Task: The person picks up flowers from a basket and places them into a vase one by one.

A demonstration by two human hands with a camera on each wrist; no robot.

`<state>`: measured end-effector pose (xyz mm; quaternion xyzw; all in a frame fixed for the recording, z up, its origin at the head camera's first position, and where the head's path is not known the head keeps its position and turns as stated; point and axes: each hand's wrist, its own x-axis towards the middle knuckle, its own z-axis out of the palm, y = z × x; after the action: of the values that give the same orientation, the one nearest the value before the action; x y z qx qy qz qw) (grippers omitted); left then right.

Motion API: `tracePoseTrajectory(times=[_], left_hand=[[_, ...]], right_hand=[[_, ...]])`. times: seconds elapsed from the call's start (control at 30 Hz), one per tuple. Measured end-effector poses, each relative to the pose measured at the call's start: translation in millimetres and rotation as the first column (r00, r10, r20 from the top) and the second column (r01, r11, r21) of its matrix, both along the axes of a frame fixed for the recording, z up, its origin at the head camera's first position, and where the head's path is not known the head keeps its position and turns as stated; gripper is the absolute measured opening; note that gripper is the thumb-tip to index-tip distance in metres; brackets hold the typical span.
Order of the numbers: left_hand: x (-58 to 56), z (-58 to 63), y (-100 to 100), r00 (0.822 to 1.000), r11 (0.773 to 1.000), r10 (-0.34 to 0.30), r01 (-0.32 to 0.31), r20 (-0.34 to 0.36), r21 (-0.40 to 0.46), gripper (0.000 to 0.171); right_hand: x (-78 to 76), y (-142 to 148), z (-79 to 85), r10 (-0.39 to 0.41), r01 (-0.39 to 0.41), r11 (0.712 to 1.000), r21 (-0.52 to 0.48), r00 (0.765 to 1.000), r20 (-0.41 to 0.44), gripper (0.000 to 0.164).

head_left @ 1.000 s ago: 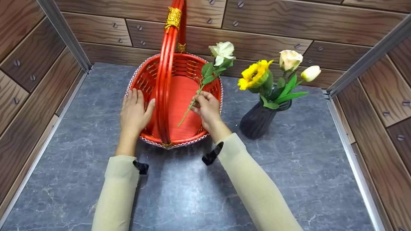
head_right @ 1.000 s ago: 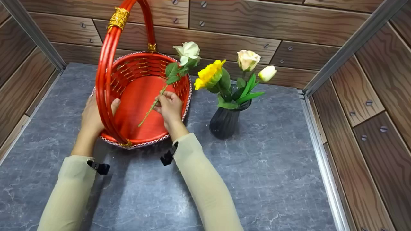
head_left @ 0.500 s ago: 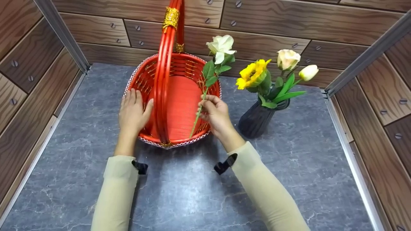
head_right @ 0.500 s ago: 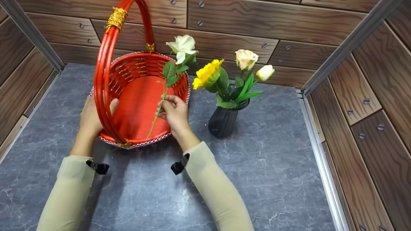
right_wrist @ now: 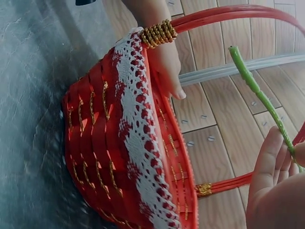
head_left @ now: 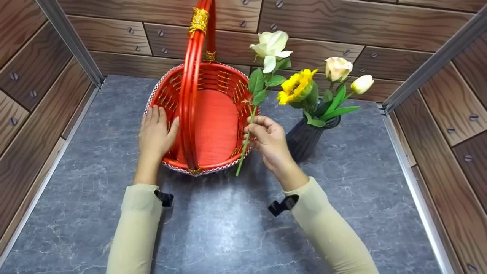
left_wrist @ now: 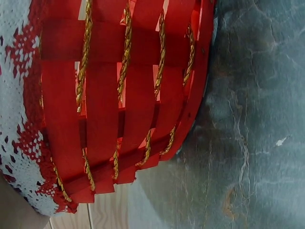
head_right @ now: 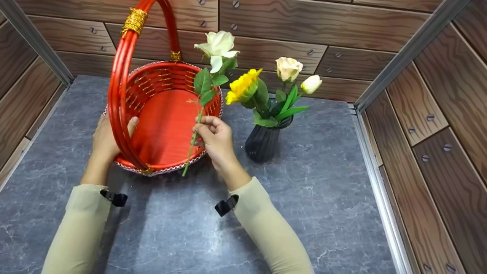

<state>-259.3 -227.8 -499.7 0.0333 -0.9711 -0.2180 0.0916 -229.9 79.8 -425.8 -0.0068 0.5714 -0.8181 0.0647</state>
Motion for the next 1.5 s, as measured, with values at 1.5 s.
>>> tracePoseTrajectory(times=[1.5], left_hand=[[0.4, 1.7, 0, 1.000, 1.000, -0.008, 0.008, -0.021, 0.001, 0.075]], right_hand=[[9.8, 125, 51.3, -0.367, 0.333, 0.926, -0.177, 0.905, -0.217, 0.005]])
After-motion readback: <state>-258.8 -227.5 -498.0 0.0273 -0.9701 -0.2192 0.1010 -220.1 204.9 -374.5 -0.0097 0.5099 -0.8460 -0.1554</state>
